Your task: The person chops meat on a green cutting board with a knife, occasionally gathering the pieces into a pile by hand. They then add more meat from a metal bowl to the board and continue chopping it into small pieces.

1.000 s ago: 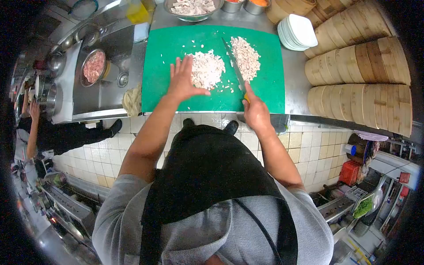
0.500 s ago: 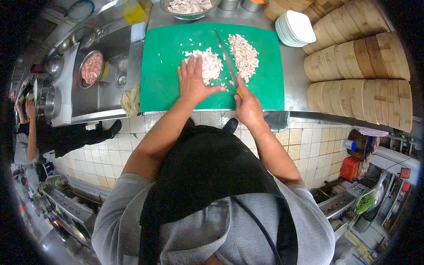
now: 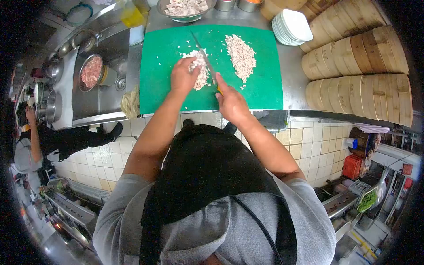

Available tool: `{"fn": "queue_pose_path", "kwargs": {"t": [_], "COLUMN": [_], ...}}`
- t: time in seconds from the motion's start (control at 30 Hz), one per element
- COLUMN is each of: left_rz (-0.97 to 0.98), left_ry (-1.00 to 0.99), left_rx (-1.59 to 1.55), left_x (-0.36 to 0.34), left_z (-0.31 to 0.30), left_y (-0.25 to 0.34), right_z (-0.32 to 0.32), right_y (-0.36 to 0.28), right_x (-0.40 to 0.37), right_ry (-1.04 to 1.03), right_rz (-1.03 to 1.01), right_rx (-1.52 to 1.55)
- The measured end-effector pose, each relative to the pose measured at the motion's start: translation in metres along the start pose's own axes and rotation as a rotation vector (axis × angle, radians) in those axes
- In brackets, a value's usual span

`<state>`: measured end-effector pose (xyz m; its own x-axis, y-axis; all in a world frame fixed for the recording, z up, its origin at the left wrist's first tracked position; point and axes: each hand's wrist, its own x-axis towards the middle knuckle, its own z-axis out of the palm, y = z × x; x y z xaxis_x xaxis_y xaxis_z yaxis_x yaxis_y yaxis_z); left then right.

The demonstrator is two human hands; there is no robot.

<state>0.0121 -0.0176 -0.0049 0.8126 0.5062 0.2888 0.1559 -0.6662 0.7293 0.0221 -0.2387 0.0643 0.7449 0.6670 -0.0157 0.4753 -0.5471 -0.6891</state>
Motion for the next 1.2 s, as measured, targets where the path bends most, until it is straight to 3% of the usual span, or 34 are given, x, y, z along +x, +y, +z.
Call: {"fn": "queue_pose_path", "kwargs": {"t": [0.1,0.2,0.43,0.5,0.6,0.73,0.8,0.9,1.03,1.13,1.2], "left_rz": [0.134,0.136,0.091,0.082,0.108,0.119,0.188,0.192,0.198,0.214,0.155], "left_ry": [0.108,0.145,0.041,0.092,0.221,0.139,0.134,0.107,0.118,0.105,0.114], "left_rx": [0.034,0.06,-0.033,-0.094,-0.03,-0.027,-0.001,0.021,0.007,0.02,-0.075], "left_x": [-0.013,-0.025,-0.037,-0.037,-0.042,-0.047,-0.045,-0.045,-0.047,-0.049,-0.05], "left_z": [-0.016,-0.027,-0.031,-0.032,-0.035,-0.032,-0.032,-0.034,-0.035,-0.038,-0.039], "left_y": [-0.008,-0.008,-0.017,-0.013,-0.005,-0.014,-0.016,-0.016,-0.015,-0.015,-0.011], "right_z": [0.003,0.001,0.006,0.008,-0.005,0.002,0.002,-0.007,0.009,-0.001,-0.008], "right_y": [-0.005,-0.004,-0.004,0.0,-0.018,-0.012,-0.009,-0.024,-0.005,-0.016,-0.028], "right_x": [-0.003,0.002,-0.005,0.002,0.001,-0.001,0.005,0.001,0.0,0.002,-0.003], "right_ry": [-0.076,-0.153,-0.006,-0.165,-0.081,-0.049,-0.165,-0.09,-0.114,-0.208,-0.078], "right_rz": [0.026,0.036,-0.146,-0.079,-0.091,-0.132,-0.097,-0.116,-0.161,-0.096,-0.153], "right_rx": [-0.055,-0.197,-0.047,-0.26,-0.176,-0.143,-0.271,-0.161,-0.257,-0.256,-0.117]}}
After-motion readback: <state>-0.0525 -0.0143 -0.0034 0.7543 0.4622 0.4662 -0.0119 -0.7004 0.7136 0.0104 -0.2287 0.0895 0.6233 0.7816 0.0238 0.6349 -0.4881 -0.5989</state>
